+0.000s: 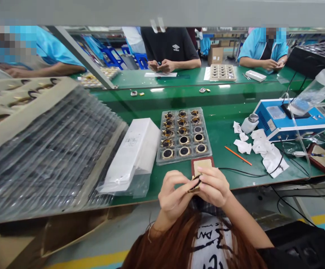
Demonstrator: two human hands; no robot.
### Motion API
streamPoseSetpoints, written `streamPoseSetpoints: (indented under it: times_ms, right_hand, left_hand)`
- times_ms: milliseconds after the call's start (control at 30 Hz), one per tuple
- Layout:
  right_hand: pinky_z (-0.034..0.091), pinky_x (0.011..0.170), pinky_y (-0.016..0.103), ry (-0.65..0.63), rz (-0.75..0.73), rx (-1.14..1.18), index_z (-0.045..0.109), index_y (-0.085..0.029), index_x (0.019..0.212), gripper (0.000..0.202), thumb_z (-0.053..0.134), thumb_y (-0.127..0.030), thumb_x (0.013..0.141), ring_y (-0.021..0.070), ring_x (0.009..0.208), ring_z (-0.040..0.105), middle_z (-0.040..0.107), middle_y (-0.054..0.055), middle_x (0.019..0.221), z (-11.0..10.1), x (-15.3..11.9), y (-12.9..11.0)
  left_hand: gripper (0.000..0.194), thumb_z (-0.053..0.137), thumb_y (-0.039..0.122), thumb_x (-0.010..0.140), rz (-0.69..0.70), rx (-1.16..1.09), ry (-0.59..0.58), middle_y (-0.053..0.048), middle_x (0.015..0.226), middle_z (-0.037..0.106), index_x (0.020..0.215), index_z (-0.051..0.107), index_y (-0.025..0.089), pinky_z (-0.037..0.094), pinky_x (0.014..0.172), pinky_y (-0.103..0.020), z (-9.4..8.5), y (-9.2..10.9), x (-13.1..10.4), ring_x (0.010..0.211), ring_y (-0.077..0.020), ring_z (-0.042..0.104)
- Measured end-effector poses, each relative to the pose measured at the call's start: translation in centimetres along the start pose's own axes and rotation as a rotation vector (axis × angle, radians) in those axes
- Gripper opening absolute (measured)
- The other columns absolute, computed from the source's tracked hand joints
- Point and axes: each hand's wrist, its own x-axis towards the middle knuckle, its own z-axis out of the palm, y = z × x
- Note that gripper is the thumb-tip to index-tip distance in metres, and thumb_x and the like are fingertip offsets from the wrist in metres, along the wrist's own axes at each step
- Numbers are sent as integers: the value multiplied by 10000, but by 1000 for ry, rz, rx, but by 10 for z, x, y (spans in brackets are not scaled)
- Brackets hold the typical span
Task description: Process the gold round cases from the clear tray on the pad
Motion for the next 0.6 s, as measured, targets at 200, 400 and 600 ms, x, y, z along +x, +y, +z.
streamPoseSetpoints:
  times_ms: [200, 400, 600]
  right_hand:
    - [637, 777, 406, -94, -152, -176, 628, -269, 1215, 443, 756, -244, 792, 264, 916, 730, 725, 107, 1066, -14, 33, -14]
    - [594, 835, 359, -463, 50, -111, 666, -215, 1162, 354, 696, -270, 814, 220, 968, 702, 714, 107, 1080, -31, 40, 15]
    - [572, 801, 346, -701, 45, -108, 711, -212, 1097, 285, 670, -216, 814, 211, 927, 681, 707, 92, 1027, -30, 60, 30]
  left_hand:
    - [325, 715, 507, 816, -593, -451, -183, -56, 843, 582, 862, 735, 186, 482, 670, -287, 5, -9, -1, 772, -168, 555]
    - [412, 808, 422, 743, -1406, -1256, -474, 67, 623, 433, 1024, 624, 183, 166, 418, -135, 9, -27, -23, 468, -27, 263]
    - [365, 659, 506, 826, -1529, -1592, -522, 112, 529, 378, 1071, 486, 300, 127, 375, -125, 17, -25, -38, 370, -37, 139]
